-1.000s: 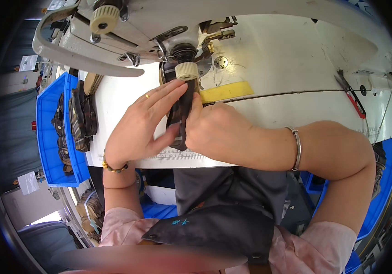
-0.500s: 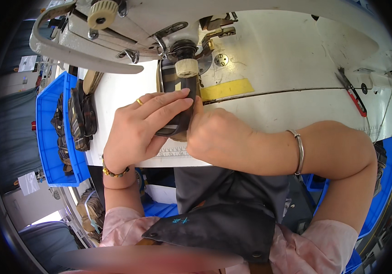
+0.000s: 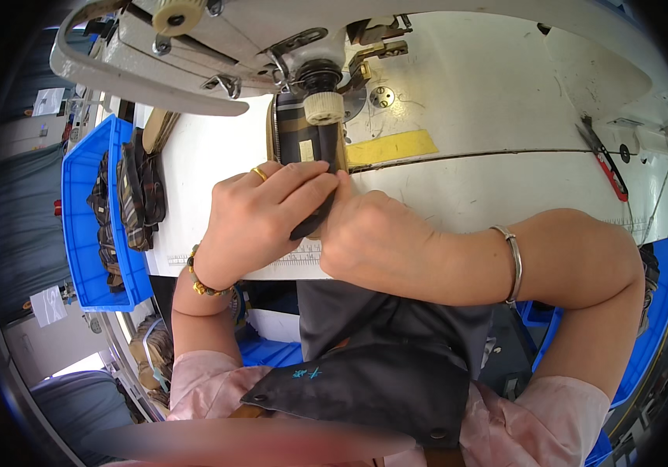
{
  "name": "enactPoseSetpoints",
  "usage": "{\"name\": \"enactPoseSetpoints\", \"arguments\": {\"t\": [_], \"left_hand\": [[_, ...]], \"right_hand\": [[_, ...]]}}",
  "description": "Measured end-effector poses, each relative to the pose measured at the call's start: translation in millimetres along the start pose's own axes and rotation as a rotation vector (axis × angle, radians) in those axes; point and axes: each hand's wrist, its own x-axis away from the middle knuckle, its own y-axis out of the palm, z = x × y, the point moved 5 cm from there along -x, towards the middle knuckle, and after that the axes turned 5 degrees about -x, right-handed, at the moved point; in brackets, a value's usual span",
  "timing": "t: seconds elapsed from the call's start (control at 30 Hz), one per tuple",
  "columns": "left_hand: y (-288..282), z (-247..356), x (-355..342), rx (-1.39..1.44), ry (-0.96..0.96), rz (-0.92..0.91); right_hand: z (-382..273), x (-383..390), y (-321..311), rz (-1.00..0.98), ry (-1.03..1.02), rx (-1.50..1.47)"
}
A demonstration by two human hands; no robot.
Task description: The recorder uses an industrial sewing machine to assemble camouflage-patterned fabric pieces into a pouch.
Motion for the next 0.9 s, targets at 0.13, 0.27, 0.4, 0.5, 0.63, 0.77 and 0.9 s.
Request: {"name": "enactPoseSetpoints", "arguments": {"t": [0.13, 0.27, 0.4, 0.5, 0.63, 0.77, 0.9], "left_hand": [[-2.6, 3.0, 0.0, -0.099, 0.06, 0.169], [-5.1, 1.4, 2.4, -0.105, 0.095, 0.316], [-3.8, -1.2, -0.5, -0.018, 0.045, 0.21], [3.1, -8.3, -0.9, 0.119, -0.04, 0.136], [3.5, -6.0, -1.1, 0.105, -0.108, 0.043], [4.2, -7.0, -2.0, 0.1, -0.08, -0.008], [6.8, -7.0, -2.4, 0.091, -0.085, -0.023]], "right_hand": [[0.0, -0.2, -2.5, -0.016, -0.027, -0.005], [0.3, -2.1, -7.8, 0.023, -0.034, -0.012], [-0.5, -0.3, -5.3, 0.005, -0.049, -0.058], [0.1, -1.6, -6.7, 0.005, -0.055, -0.058], [-0.8, -1.2, -4.9, 0.014, -0.046, -0.009], [-2.1, -0.1, -0.2, 0.041, -0.054, 0.0], [-2.6, -0.8, 0.0, 0.029, -0.058, -0.022]]}}
